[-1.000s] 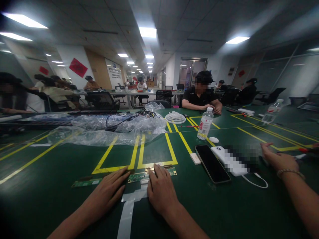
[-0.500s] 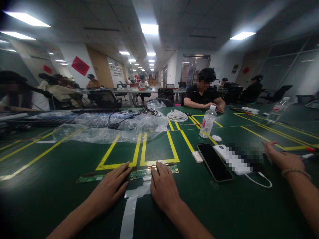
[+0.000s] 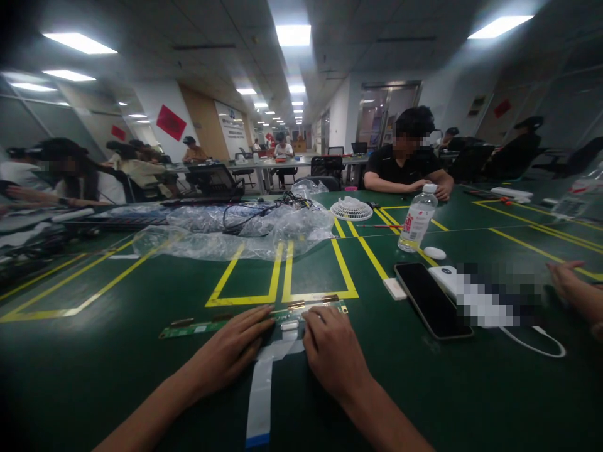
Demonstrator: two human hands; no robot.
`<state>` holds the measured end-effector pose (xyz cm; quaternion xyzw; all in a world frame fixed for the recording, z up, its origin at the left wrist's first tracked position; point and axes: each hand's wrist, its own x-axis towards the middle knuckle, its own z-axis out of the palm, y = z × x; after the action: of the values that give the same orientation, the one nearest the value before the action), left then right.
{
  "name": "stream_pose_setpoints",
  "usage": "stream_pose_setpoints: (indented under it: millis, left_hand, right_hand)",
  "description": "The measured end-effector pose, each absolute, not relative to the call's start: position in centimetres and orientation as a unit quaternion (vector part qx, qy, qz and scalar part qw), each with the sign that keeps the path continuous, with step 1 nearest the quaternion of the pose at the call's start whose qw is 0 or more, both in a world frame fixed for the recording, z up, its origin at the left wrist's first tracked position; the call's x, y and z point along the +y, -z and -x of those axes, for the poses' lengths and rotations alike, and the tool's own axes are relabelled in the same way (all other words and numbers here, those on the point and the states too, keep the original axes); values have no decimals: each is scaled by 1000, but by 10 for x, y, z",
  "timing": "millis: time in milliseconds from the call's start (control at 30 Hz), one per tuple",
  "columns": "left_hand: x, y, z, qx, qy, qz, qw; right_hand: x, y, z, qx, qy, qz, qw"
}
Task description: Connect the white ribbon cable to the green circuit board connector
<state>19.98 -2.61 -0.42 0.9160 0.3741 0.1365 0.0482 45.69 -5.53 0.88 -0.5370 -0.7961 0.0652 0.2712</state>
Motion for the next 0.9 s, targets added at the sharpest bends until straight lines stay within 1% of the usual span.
stream_pose_setpoints:
  millis: [67,167,300,433,533,767,900]
  left_hand:
    - [-29,0,-200,355,-112,-924,85]
    - [-32,-3,-203,363,-89,-921,107]
    - [-34,-2,-207,402,-78,-908,84]
    - [-37,0,-195,483,-62,-872,43]
    - [-43,5,-164,556,-52,-829,20]
    - [-59,26,-59,725,-42,-687,-16]
    - [-47,26,-29,760,-30,-649,-22]
  right_hand:
    - [-56,-10,-455,-797,-73,535,270]
    - [-57,-10,-454,-797,-82,539,262]
    - [-57,-11,-455,-795,-91,542,257]
    - [-57,-12,-456,-792,-95,545,258]
    - [-57,-13,-455,-790,-100,545,263]
    - [-60,-12,-452,-795,-108,534,267]
    - [-60,-12,-452,-798,-105,533,260]
